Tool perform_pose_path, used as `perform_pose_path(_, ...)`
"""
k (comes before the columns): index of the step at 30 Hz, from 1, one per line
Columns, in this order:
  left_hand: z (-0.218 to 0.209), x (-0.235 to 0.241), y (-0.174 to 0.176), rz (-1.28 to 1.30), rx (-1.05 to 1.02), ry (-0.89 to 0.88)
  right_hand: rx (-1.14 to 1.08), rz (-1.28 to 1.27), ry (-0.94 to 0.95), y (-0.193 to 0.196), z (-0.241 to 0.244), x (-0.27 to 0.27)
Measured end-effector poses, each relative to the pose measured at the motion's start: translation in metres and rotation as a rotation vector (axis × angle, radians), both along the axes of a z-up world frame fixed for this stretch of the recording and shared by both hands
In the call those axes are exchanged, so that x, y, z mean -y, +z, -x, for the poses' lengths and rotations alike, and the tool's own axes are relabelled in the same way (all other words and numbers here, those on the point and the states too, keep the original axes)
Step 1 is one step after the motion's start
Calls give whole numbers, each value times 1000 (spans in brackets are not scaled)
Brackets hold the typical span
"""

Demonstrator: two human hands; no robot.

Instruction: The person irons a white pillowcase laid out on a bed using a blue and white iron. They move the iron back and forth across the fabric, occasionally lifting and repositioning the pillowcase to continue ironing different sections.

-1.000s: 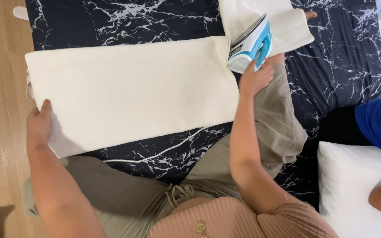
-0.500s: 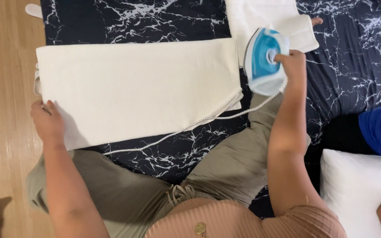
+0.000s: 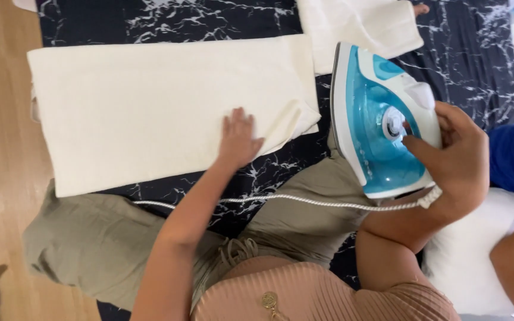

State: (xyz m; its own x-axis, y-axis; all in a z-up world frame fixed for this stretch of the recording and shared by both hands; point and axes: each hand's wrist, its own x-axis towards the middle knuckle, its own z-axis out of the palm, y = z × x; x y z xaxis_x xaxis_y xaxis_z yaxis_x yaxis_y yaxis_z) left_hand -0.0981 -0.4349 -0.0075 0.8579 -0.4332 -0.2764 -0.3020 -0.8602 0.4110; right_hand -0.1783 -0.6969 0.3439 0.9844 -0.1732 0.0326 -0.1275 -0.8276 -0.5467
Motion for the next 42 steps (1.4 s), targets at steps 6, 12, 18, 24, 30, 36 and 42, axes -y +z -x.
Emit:
perform_pose_path(6, 44, 91, -2, 260, 51, -565, 347, 3, 86, 0, 38, 1)
perform_pose_path(12, 42, 14, 35, 776, 333, -244, 237, -178, 246, -50, -10, -43)
perform_pose_path(18, 36, -169, -44, 21, 562, 593, -152, -177, 520, -156, -68, -153)
perform_pose_path(24, 54, -209, 1, -43, 139, 824, -261, -28, 658, -224, -100, -252)
perform_pose_path(30, 53, -207, 12, 9, 72, 865, -262, 69, 620, -240, -145, -296)
perform_pose_path(36, 50, -220, 10, -21, 0, 835, -366, 91, 600, -221, -108, -256)
perform_pose_path(42, 32, -190, -10, 3, 87, 949, -417, 67, 515, -203, -62, -226)
